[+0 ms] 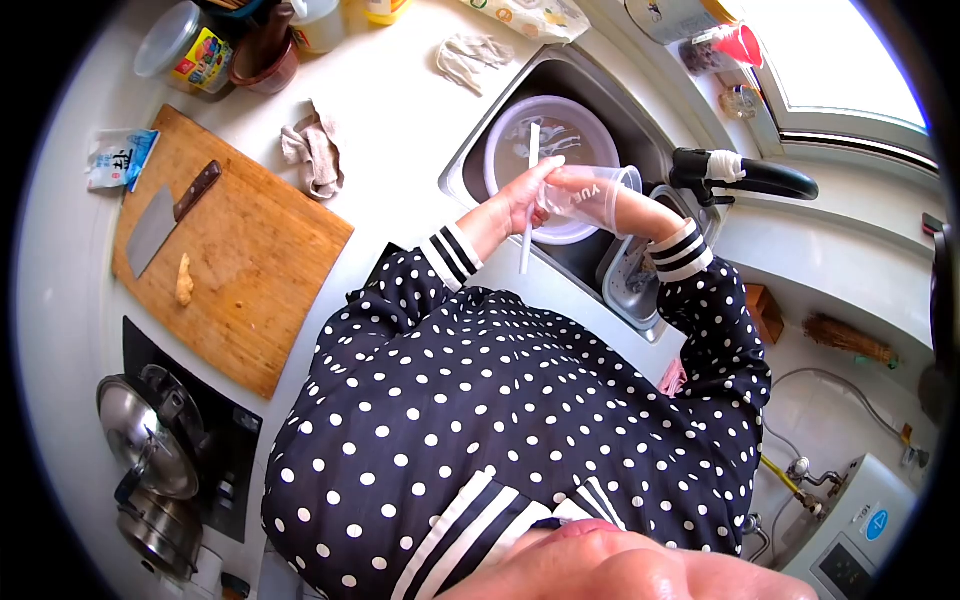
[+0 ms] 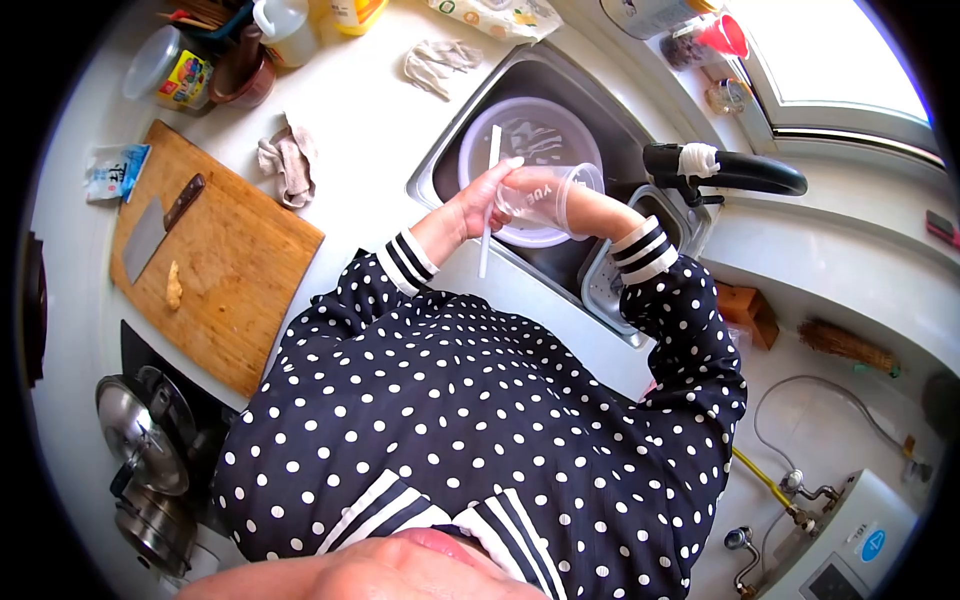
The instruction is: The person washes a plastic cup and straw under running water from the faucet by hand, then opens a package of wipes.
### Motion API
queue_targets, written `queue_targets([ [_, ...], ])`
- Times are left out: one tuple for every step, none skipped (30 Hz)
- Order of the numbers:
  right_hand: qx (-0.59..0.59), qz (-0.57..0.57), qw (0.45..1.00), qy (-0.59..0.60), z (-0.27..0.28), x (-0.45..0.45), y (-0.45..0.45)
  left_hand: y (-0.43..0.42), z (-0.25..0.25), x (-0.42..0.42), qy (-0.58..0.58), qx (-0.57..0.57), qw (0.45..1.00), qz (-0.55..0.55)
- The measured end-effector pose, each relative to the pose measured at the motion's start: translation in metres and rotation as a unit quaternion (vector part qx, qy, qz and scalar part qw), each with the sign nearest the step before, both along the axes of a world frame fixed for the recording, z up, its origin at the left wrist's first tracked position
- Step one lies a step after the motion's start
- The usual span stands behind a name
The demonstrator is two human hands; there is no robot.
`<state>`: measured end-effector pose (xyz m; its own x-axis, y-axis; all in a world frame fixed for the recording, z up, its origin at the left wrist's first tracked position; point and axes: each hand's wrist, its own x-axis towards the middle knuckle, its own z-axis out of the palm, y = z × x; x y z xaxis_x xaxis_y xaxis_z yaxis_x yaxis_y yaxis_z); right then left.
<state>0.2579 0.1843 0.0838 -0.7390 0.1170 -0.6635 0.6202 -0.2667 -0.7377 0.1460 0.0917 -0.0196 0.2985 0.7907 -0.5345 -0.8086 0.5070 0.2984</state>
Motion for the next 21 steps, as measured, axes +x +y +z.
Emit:
queue_targets([
  [0.016,0.019,1.0,-0.003,0.003,-0.001,0.0,0.0,-0.001,0.002,0.005,-0.024,1.0,-0.01],
  [0.042,0.059,0.997,0.001,0.006,-0.002,0.0,0.001,-0.002,0.005,0.01,-0.027,1.0,-0.012],
  [0.073,0.102,0.992,0.005,0.008,-0.004,-0.001,0.002,-0.004,0.007,0.016,-0.031,0.999,-0.015],
  [0.097,0.135,0.986,0.01,0.011,-0.006,-0.002,0.002,-0.006,0.01,0.022,-0.034,0.999,-0.019],
  [0.114,0.164,0.98,0.014,0.015,-0.007,-0.003,0.001,-0.007,0.01,0.004,-0.035,0.999,-0.029],
  [0.122,0.188,0.975,0.016,0.019,-0.008,-0.005,0.001,-0.009,0.011,0.002,-0.022,0.999,-0.039],
  [0.123,0.204,0.971,0.019,0.022,-0.01,-0.006,-0.001,-0.011,0.01,0.001,-0.009,0.999,-0.049],
  [0.124,0.213,0.969,0.022,0.025,-0.011,-0.007,-0.001,-0.013,0.009,-0.001,0.004,0.998,-0.056],
  [0.134,0.217,0.967,0.028,0.025,-0.011,-0.007,-0.002,-0.011,0.006,-0.021,0.009,0.999,-0.048],
  [0.14,0.209,0.967,0.042,0.024,-0.011,-0.008,-0.002,-0.008,0.004,-0.016,0.006,0.999,-0.031],
  [0.182,0.201,0.96,0.072,0.018,-0.011,-0.003,-0.002,-0.004,-0.001,-0.011,0.003,1.0,-0.014],
  [0.226,0.191,0.95,0.1,0.013,-0.012,0.001,-0.003,0.001,-0.003,-0.008,0.0,1.0,0.003],
  [0.269,0.18,0.938,0.128,0.011,-0.012,0.004,-0.001,-0.003,-0.002,-0.012,-0.004,1.0,0.006],
  [0.29,0.221,0.926,0.093,0.009,-0.012,0.002,0.0,-0.004,-0.002,0.001,-0.014,1.0,-0.003],
  [0.311,0.261,0.912,0.058,0.011,-0.016,-0.003,0.001,-0.005,-0.002,0.013,-0.023,1.0,-0.013],
  [0.33,0.299,0.895,0.021,0.012,-0.018,-0.006,0.002,-0.005,-0.001,0.025,-0.033,0.999,-0.023],
  [0.293,0.316,0.902,-0.034,-0.017,-0.004,0.008,0.002,-0.005,-0.001,0.011,-0.019,0.999,-0.028],
  [0.17,0.217,0.961,-0.013,-0.014,-0.006,0.007,0.003,-0.002,-0.003,-0.003,-0.005,0.999,-0.031],
  [0.042,0.111,0.993,0.008,-0.01,-0.01,0.005,0.002,0.001,-0.005,-0.018,0.009,0.999,-0.035],
  [-0.088,0.001,0.996,0.028,-0.007,-0.012,0.004,0.001,0.004,-0.008,0.018,-0.011,1.0,-0.006],
  [-0.065,-0.018,0.996,0.052,-0.006,-0.012,0.007,0.002,0.007,-0.01,0.022,-0.01,0.999,0.023],
])
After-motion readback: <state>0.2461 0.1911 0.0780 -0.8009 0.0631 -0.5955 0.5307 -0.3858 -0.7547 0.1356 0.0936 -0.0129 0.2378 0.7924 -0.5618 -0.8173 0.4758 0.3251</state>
